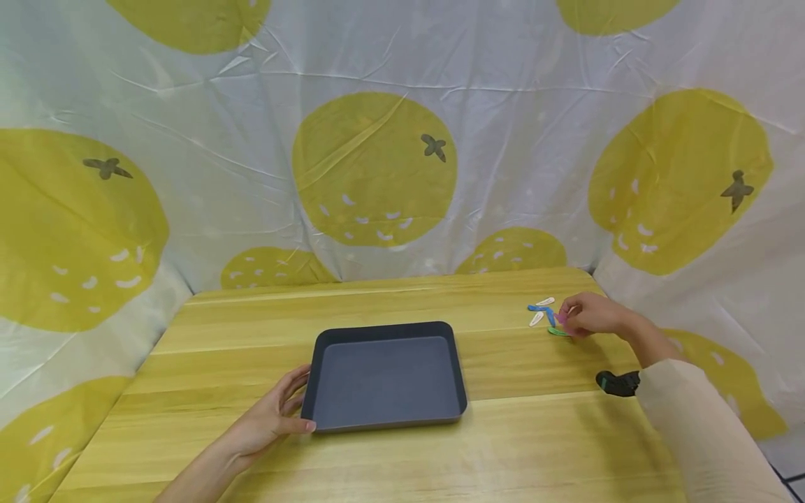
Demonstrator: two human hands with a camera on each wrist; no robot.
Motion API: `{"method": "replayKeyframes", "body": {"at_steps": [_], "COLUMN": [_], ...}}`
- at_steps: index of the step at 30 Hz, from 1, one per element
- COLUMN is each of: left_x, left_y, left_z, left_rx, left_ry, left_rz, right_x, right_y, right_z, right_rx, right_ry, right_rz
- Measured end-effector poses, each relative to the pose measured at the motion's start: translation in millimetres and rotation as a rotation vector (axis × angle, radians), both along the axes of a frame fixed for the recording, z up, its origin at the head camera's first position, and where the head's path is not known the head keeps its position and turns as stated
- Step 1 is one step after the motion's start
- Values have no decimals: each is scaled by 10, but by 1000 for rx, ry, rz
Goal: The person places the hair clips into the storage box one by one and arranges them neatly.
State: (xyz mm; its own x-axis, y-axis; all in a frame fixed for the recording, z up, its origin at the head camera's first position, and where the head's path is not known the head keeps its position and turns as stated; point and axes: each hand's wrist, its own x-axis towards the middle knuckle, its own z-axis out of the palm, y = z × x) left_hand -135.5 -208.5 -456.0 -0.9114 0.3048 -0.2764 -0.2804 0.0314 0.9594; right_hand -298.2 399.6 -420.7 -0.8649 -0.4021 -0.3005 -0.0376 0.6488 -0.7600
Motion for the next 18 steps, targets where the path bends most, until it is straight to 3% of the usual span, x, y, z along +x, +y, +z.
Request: {"method": "replayKeyframes", "body": {"at_steps": [11, 18], "left_x": [4, 9], "left_y": [-9, -18], "left_z": [-17, -33], "left_rx": [-9, -3], "left_ry": [5, 5], "left_rz": [8, 4], "right_x": [-15, -60], "right_y": [-562, -925], "right_z": [159, 176], "right_rx": [-30, -65], "right_ry": [66, 95], "right_rz": [92, 149]}}
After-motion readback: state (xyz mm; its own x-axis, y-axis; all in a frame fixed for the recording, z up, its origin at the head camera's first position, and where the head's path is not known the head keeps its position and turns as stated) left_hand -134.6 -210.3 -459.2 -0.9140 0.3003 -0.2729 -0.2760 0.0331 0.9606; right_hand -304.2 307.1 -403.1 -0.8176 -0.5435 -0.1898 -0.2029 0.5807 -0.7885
